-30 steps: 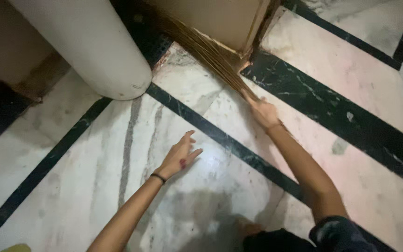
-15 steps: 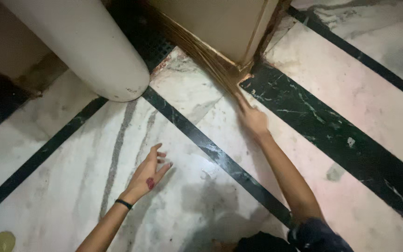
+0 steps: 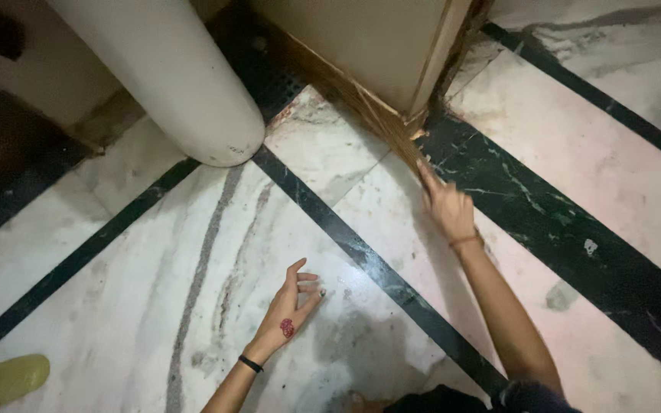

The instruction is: The person sweeps a tiled floor using a traditional broom, focusing on corners and edges. They pour liquid from a plastic bottle onto the floor and continue sweeping the area.

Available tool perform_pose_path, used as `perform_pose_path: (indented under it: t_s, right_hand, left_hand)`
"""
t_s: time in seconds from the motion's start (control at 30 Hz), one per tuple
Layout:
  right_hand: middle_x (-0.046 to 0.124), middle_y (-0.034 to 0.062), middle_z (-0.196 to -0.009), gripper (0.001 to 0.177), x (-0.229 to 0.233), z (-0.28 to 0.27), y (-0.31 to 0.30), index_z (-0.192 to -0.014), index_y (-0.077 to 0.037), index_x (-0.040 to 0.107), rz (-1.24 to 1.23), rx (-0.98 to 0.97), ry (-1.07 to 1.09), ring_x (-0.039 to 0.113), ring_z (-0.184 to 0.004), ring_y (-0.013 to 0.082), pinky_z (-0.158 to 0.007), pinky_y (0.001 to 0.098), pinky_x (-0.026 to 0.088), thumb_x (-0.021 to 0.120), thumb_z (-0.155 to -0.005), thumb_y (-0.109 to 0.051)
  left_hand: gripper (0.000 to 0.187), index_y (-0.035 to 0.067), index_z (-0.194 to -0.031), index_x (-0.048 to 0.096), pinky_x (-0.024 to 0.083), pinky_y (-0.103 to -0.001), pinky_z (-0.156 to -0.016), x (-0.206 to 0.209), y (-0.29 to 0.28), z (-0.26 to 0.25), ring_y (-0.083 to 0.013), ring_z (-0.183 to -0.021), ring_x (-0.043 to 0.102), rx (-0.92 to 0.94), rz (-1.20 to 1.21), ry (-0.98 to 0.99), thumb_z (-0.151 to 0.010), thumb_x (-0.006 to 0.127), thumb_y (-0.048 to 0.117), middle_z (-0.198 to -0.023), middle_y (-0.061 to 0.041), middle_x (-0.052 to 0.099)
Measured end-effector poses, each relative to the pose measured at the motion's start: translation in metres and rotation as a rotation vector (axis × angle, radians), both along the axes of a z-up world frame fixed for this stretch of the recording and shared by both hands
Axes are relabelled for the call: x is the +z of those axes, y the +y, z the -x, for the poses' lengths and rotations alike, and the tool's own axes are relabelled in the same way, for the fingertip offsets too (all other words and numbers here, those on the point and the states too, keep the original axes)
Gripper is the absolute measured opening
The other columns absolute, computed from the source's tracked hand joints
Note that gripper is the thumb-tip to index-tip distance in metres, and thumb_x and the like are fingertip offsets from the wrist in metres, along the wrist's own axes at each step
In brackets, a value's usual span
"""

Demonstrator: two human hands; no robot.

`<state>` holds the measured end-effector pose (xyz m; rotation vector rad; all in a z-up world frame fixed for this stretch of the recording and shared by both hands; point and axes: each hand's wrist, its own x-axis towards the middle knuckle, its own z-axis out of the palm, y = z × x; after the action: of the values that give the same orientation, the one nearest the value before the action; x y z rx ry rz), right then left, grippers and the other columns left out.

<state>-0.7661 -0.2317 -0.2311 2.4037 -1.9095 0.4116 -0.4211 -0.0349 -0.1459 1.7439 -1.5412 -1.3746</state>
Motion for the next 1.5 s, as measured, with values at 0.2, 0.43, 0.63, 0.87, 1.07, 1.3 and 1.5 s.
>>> perform_pose_path:
  t_s: [0.2, 0.43, 0.63, 0.87, 1.07, 1.3, 1.5]
  right_hand:
    - [0.061, 0.0174, -0.066, 0.062, 0.016, 0.009, -0.065, -0.165, -0.038, 0.028, 0.092, 0.027, 0.265, 0.061, -0.042, 0.0250, -0.035, 0.0388, 0.048, 0.052, -0.108, -0.037]
    - [0.066, 0.0178, -0.072, 0.080, -0.082, 0.042, 0.010, -0.168, -0.039, 0.023, -0.076, 0.018, 0.344, 0.065, -0.051, 0.0246, -0.043, 0.0381, 0.052, 0.053, -0.095, -0.024]
    - [0.065, 0.0207, -0.071, 0.070, 0.010, 0.019, -0.021, -0.164, -0.037, 0.026, -0.009, 0.064, 0.128, 0.062, -0.047, 0.0271, -0.036, 0.0393, 0.047, 0.053, -0.101, -0.029]
    - [0.072, 0.0206, -0.083, 0.076, -0.074, -0.059, -0.087, -0.170, -0.037, 0.021, -0.155, 0.013, 0.217, 0.069, -0.066, 0.0306, -0.057, 0.0460, 0.057, 0.053, -0.103, -0.022]
    - [0.067, 0.0270, -0.079, 0.079, -0.075, 0.054, 0.018, -0.164, -0.040, 0.018, -0.261, -0.070, 0.116, 0.066, -0.055, 0.0358, -0.050, 0.0473, 0.055, 0.058, -0.097, -0.028]
    - [0.062, 0.0227, -0.080, 0.087, -0.051, 0.040, -0.002, -0.167, -0.047, 0.016, -0.170, -0.062, 0.258, 0.063, -0.049, 0.0306, -0.039, 0.0433, 0.051, 0.046, -0.099, -0.003]
    - [0.059, 0.0193, -0.076, 0.069, -0.020, 0.050, -0.012, -0.166, -0.048, 0.010, -0.314, -0.093, 0.328, 0.054, -0.042, 0.0183, -0.031, 0.0314, 0.045, 0.036, -0.111, -0.015]
  left_hand:
    - [0.072, 0.010, -0.153, 0.026, 0.057, -0.035, -0.085, -0.002, -0.007, 0.001, -0.0214, -0.114, 0.070, 0.016, 0.048, 0.024, -0.093, 0.065, 0.022, -0.132, -0.012, 0.063]
    - [0.076, 0.007, -0.154, 0.022, 0.057, -0.033, -0.090, -0.016, -0.014, 0.012, -0.0237, -0.111, 0.070, -0.015, 0.093, 0.054, -0.093, 0.066, 0.019, -0.132, -0.014, 0.061]
    - [0.076, 0.006, -0.153, 0.022, 0.058, -0.037, -0.088, -0.013, -0.021, 0.025, -0.0226, -0.111, 0.070, 0.000, 0.069, 0.076, -0.094, 0.067, 0.023, -0.132, -0.014, 0.062]
    - [0.077, 0.007, -0.153, 0.022, 0.056, -0.038, -0.094, -0.005, -0.021, 0.029, -0.0242, -0.112, 0.070, 0.010, 0.038, 0.027, -0.094, 0.067, 0.027, -0.132, -0.014, 0.062]
    - [0.076, 0.006, -0.155, 0.018, 0.056, -0.037, -0.095, -0.024, -0.004, 0.009, -0.0248, -0.114, 0.068, -0.009, 0.053, 0.100, -0.096, 0.064, 0.023, -0.134, -0.014, 0.059]
    - [0.077, 0.008, -0.154, 0.020, 0.057, -0.038, -0.091, -0.025, -0.012, 0.015, -0.0245, -0.113, 0.070, -0.007, 0.055, 0.064, -0.093, 0.066, 0.022, -0.132, -0.014, 0.062]
    - [0.076, 0.006, -0.155, 0.020, 0.056, -0.039, -0.093, -0.012, -0.023, 0.024, -0.0248, -0.116, 0.067, -0.041, 0.038, 0.064, -0.095, 0.064, 0.020, -0.135, -0.015, 0.060]
